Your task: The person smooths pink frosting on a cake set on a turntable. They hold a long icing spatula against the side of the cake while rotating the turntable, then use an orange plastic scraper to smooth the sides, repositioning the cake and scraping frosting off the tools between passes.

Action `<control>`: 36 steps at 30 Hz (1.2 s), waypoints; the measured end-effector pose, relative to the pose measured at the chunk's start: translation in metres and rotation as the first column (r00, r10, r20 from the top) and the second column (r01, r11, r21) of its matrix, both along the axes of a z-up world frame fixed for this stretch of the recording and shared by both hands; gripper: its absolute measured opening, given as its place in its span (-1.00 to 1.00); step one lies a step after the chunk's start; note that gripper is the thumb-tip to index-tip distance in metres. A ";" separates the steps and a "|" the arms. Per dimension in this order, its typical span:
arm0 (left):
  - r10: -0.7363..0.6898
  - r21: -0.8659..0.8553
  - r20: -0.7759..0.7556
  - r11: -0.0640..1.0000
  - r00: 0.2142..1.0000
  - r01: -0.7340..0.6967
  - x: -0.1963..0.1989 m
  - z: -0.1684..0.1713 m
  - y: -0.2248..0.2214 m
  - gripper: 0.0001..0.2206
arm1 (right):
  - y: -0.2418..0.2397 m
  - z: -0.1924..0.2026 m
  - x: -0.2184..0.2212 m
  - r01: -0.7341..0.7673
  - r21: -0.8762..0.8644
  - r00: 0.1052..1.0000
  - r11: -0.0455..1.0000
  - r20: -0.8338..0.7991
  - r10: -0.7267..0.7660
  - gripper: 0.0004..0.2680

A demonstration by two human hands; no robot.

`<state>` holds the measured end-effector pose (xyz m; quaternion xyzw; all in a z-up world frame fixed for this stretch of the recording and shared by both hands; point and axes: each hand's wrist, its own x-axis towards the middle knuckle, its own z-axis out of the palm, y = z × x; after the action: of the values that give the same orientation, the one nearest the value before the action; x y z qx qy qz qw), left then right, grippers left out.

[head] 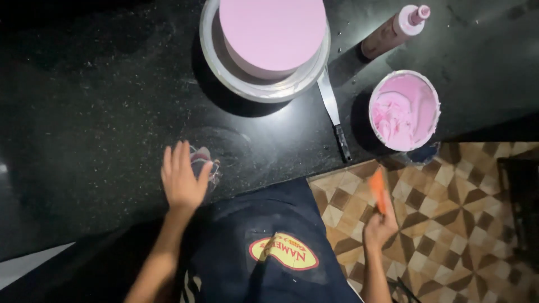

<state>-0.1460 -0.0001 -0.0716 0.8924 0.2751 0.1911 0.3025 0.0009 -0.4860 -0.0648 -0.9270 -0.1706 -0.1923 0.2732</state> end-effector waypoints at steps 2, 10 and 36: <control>0.021 0.047 -0.049 0.999 0.999 -0.019 -0.010 -0.034 -0.013 -0.34 | -0.033 -0.023 -0.003 0.323 0.588 0.939 0.741 -0.299 -0.171 -0.81; 0.188 0.187 0.084 0.962 0.979 -0.201 0.060 -0.040 0.012 -0.48 | -0.156 -0.020 0.145 0.619 0.785 0.770 0.026 -0.613 0.175 -0.81; 0.588 -0.729 0.598 0.116 0.545 0.674 0.237 -0.070 -0.043 -0.61 | -0.368 -0.170 -0.033 0.209 0.174 0.615 0.962 -0.789 0.009 -0.79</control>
<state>0.0913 -0.0429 -0.1416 0.2331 0.1080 0.3405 0.9045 -0.0323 -0.8545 -0.2345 -0.8839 0.0435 0.1956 0.4226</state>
